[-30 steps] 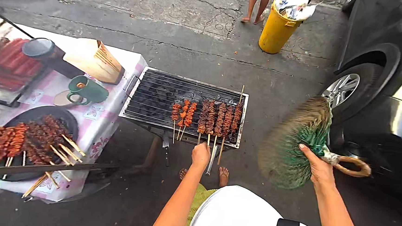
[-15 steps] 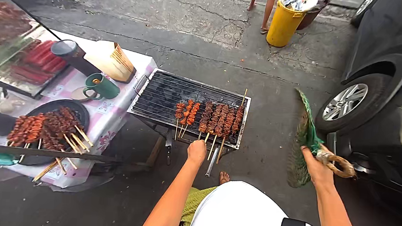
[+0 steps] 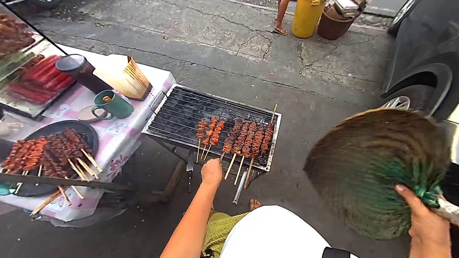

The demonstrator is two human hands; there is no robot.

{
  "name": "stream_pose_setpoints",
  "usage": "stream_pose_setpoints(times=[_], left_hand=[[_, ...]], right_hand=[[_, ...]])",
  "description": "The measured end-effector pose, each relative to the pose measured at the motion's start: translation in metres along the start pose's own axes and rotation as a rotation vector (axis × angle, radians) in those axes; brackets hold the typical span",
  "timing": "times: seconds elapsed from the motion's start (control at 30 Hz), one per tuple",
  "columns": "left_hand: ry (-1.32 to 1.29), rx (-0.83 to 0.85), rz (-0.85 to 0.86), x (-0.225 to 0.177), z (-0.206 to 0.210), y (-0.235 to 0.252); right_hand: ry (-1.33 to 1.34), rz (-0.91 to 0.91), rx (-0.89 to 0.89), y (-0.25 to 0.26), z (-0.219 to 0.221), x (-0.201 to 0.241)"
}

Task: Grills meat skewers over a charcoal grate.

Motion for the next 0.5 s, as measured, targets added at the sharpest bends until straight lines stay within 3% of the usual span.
stream_pose_setpoints(times=[0.1,0.27,0.4,0.5], left_hand=[[0.011,-0.009,0.009,0.002,-0.004,0.001],[0.008,0.007,0.023,-0.001,0.001,-0.001],[-0.023,-0.035,0.017,-0.004,0.001,-0.005],[-0.115,-0.166,0.133,-0.013,-0.002,-0.015]], right_hand=[[-0.085,0.072,-0.13,0.006,0.026,0.002],[0.081,0.014,0.387,0.003,0.088,-0.003],[-0.202,-0.031,0.421,0.011,0.1,-0.007],[-0.043,0.034,0.544,0.009,0.109,-0.009]])
Point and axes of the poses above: each hand's wrist, its own y-axis towards the middle knuckle, its own z-axis out of the palm, x = y × z, the point moved 6 cm from there along y, towards the middle knuckle, and after that the axes turned 10 degrees about x, right-handed, at the moved point
